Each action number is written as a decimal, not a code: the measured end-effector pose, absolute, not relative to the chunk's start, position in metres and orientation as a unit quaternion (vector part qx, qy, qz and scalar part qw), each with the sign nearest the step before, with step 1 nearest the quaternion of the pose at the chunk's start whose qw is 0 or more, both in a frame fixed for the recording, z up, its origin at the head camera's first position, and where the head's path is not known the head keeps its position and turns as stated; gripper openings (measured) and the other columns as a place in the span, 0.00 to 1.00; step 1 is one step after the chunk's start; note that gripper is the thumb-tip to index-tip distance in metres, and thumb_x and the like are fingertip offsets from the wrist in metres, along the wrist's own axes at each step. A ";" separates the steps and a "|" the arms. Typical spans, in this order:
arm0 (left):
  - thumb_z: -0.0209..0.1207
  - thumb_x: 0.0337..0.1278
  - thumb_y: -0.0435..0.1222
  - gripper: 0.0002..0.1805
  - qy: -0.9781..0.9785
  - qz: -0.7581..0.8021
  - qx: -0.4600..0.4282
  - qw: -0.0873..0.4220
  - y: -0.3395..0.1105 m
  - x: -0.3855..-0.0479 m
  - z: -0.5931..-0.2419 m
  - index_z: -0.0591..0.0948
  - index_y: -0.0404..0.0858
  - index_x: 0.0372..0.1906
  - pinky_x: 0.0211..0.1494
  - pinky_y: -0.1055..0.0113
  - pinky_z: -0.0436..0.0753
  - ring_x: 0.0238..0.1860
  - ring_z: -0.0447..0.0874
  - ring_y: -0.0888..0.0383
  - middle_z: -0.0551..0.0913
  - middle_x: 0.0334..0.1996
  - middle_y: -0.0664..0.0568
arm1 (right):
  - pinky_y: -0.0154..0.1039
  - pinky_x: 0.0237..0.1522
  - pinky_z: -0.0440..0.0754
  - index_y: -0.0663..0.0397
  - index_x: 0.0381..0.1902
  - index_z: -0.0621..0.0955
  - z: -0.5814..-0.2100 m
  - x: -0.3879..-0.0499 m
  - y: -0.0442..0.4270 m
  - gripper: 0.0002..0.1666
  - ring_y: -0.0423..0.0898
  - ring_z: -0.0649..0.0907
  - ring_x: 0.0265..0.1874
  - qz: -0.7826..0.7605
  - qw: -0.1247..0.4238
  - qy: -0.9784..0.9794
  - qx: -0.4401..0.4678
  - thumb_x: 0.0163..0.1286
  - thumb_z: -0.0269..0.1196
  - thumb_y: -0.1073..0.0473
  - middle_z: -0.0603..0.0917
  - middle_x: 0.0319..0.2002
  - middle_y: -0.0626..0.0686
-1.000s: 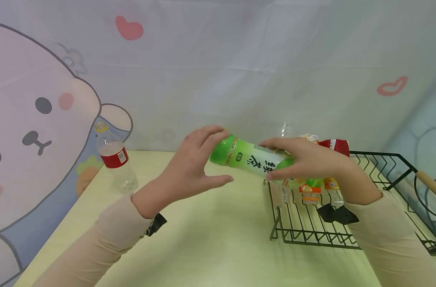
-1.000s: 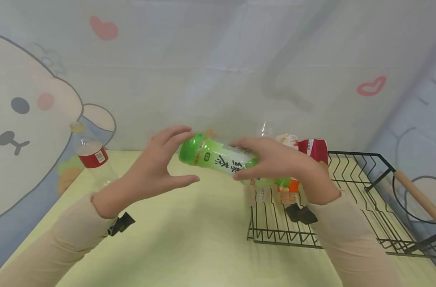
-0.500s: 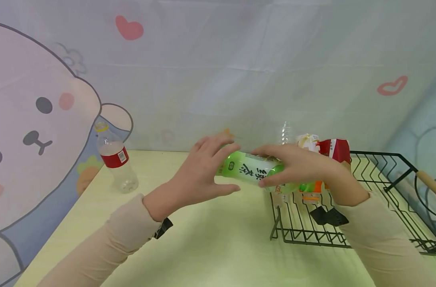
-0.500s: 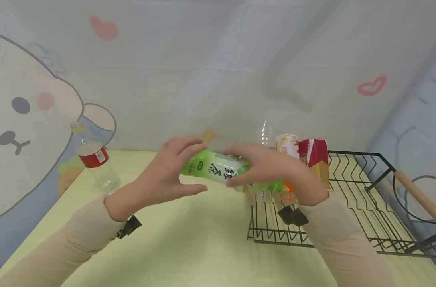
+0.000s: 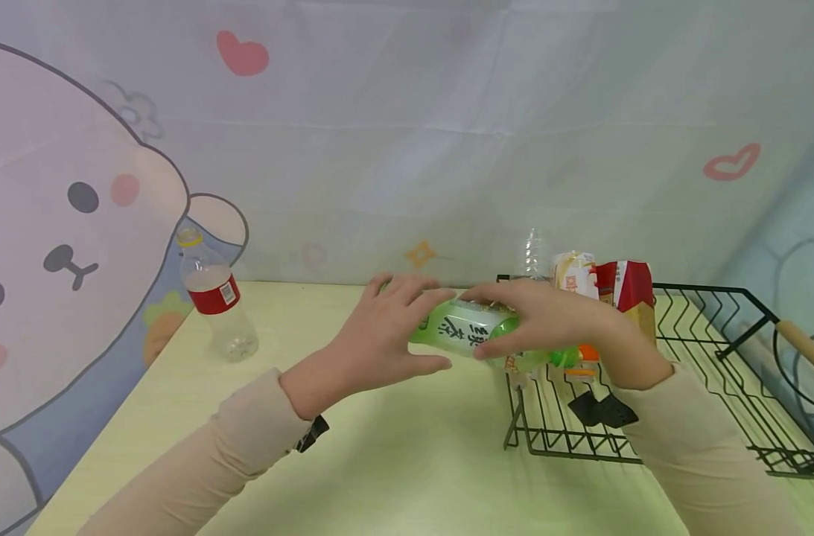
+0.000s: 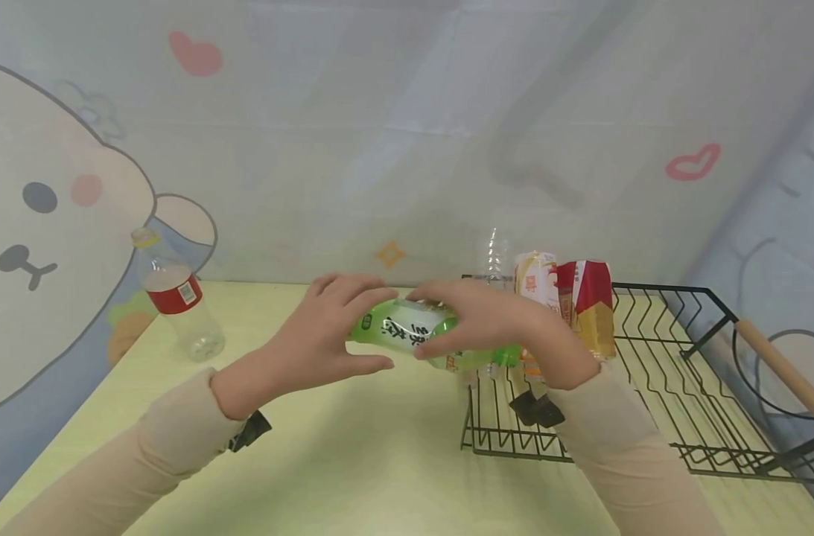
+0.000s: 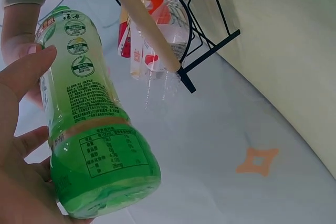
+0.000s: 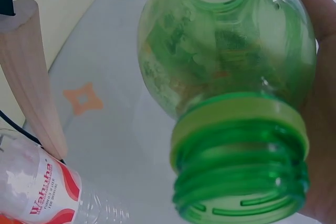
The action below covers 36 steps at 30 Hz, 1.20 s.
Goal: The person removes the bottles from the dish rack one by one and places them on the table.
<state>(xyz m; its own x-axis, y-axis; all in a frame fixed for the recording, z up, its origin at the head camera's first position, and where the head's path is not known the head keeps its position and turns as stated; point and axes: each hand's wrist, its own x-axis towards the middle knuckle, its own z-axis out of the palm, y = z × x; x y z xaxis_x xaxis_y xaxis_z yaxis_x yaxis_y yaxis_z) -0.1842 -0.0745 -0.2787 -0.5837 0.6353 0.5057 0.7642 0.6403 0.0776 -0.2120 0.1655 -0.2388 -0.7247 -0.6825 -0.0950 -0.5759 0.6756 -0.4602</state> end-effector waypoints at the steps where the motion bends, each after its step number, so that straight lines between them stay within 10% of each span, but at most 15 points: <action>1: 0.73 0.43 0.50 0.40 -0.879 -0.143 -0.396 0.222 -0.074 -0.184 -0.280 0.72 0.42 0.63 0.63 0.45 0.63 0.57 0.71 0.52 0.74 0.57 0.49 | 0.39 0.38 0.79 0.49 0.64 0.72 -0.239 -0.212 0.165 0.36 0.45 0.78 0.39 -0.204 0.130 0.905 -0.349 0.60 0.68 0.45 0.79 0.43 0.47; 36: 0.72 0.44 0.50 0.34 -0.904 -0.103 -0.355 0.212 -0.069 -0.186 -0.302 0.74 0.46 0.58 0.60 0.39 0.65 0.56 0.73 0.51 0.77 0.50 0.53 | 0.38 0.34 0.78 0.55 0.63 0.73 -0.250 -0.214 0.158 0.37 0.43 0.77 0.34 -0.221 0.159 0.891 -0.362 0.61 0.66 0.43 0.79 0.40 0.48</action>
